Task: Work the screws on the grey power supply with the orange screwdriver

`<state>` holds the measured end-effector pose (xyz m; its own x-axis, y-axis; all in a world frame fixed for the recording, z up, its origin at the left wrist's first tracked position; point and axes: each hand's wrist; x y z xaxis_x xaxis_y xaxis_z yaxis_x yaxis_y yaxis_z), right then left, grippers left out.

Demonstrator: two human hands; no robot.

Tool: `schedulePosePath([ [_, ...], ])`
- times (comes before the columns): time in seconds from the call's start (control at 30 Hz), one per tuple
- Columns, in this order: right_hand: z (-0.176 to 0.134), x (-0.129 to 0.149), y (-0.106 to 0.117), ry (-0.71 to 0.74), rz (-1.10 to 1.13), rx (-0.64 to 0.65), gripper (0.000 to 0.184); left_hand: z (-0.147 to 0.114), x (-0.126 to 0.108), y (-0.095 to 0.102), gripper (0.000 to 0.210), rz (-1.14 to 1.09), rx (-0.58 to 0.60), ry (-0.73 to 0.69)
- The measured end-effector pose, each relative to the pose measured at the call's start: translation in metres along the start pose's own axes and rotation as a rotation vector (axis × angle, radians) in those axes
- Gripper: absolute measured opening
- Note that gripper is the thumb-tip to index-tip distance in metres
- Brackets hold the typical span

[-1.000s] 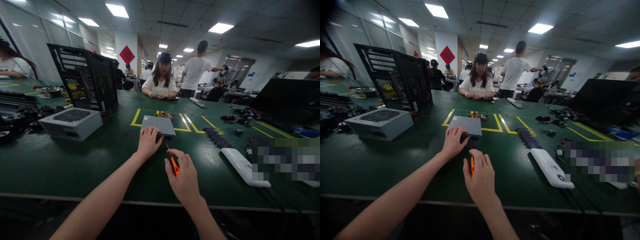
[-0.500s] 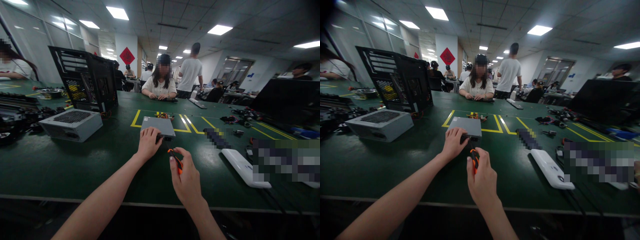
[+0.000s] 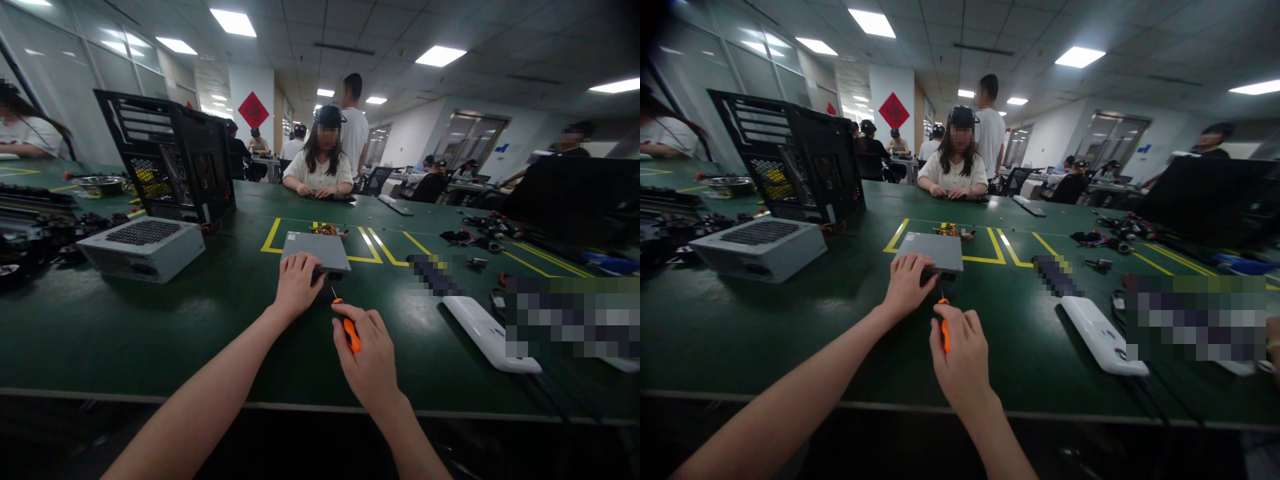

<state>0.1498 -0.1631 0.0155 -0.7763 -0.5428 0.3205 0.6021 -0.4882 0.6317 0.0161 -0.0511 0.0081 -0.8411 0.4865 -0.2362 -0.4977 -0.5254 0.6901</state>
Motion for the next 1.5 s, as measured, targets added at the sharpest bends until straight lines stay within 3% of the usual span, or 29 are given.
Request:
schedulePosePath([
  [0.2,-0.014,-0.009,0.001,0.044,0.086,-0.208,0.025,0.0,0.0,0.001,0.021,-0.021,0.02,-0.004],
  [0.43,-0.026,-0.015,0.001,-0.12,0.149,-0.377,0.021,-0.003,0.004,0.022,0.016,-0.096,-0.107,0.071],
  [0.5,-0.026,-0.015,0.001,-0.112,0.159,-0.382,0.021,-0.006,0.004,0.026,0.014,-0.105,0.008,0.024],
  [0.63,-0.027,-0.014,0.001,-0.088,0.175,-0.385,0.022,-0.014,-0.001,0.021,0.016,-0.043,0.403,-0.095],
  [0.73,-0.028,-0.013,0.0,-0.087,0.173,-0.4,0.022,-0.017,-0.006,0.015,0.018,0.063,0.516,-0.075],
  [0.97,-0.03,-0.014,-0.001,-0.07,0.182,-0.395,0.02,-0.019,-0.008,0.01,0.017,0.164,0.571,-0.033],
  [1.37,-0.03,-0.013,-0.001,-0.079,0.178,-0.403,0.018,-0.02,-0.01,0.001,0.019,0.176,0.555,-0.062],
  [1.5,-0.031,-0.013,-0.003,-0.128,0.215,-0.418,0.016,-0.021,-0.007,-0.002,0.016,0.075,0.518,-0.044],
])
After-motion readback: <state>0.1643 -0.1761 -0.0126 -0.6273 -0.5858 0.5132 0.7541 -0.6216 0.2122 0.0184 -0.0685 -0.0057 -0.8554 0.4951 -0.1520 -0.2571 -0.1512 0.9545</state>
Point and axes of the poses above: each hand's wrist, its own z-axis towards the middle knuckle, its own y-axis out of the back of the hand, x = y × z, and after that the axes turned 3 degrees about x, right-handed
